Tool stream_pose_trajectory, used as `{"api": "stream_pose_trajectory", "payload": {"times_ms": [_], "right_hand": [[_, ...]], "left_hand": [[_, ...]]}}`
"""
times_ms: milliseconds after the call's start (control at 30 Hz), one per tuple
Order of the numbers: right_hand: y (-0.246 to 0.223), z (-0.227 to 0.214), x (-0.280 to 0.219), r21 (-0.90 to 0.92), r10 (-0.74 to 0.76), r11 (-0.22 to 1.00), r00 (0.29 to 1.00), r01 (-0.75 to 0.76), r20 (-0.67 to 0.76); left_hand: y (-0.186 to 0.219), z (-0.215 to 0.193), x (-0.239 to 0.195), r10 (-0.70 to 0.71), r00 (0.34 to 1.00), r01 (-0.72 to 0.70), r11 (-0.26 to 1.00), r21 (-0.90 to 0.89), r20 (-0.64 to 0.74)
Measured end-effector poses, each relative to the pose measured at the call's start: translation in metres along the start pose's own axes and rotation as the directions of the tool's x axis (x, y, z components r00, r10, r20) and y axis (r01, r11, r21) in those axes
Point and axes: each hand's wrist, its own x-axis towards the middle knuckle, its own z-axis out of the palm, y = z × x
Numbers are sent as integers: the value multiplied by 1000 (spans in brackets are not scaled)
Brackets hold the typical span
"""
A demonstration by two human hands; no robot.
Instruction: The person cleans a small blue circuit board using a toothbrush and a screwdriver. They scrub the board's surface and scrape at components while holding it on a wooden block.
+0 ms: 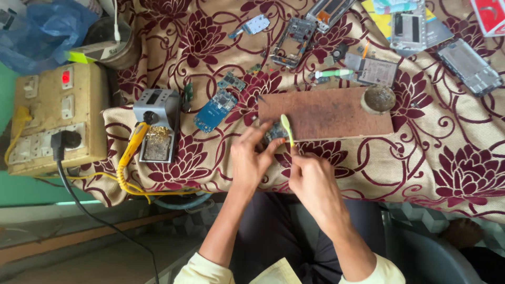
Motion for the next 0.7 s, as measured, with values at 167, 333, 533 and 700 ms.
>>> {"api": "stream_pose_trajectory", "payload": {"times_ms": [167, 333, 533, 700], "right_hand": [[3, -14, -7, -90, 61, 994, 995, -54, 78], [9, -9, 3, -70, -148, 986, 988, 150, 37], [-6, -23, 7, -178, -89, 978, 991, 106, 97], [-7, -18, 1, -169, -181, 968, 983, 183, 26]], "left_hand": [[-1, 0, -7, 127, 992, -127, 992, 6, 6], [3, 0, -8, 161, 987, -161, 983, 83, 9], [8, 3, -9, 164, 986, -161, 982, 99, -26], [6, -2, -11, 173, 984, -168, 979, 116, -32]]}}
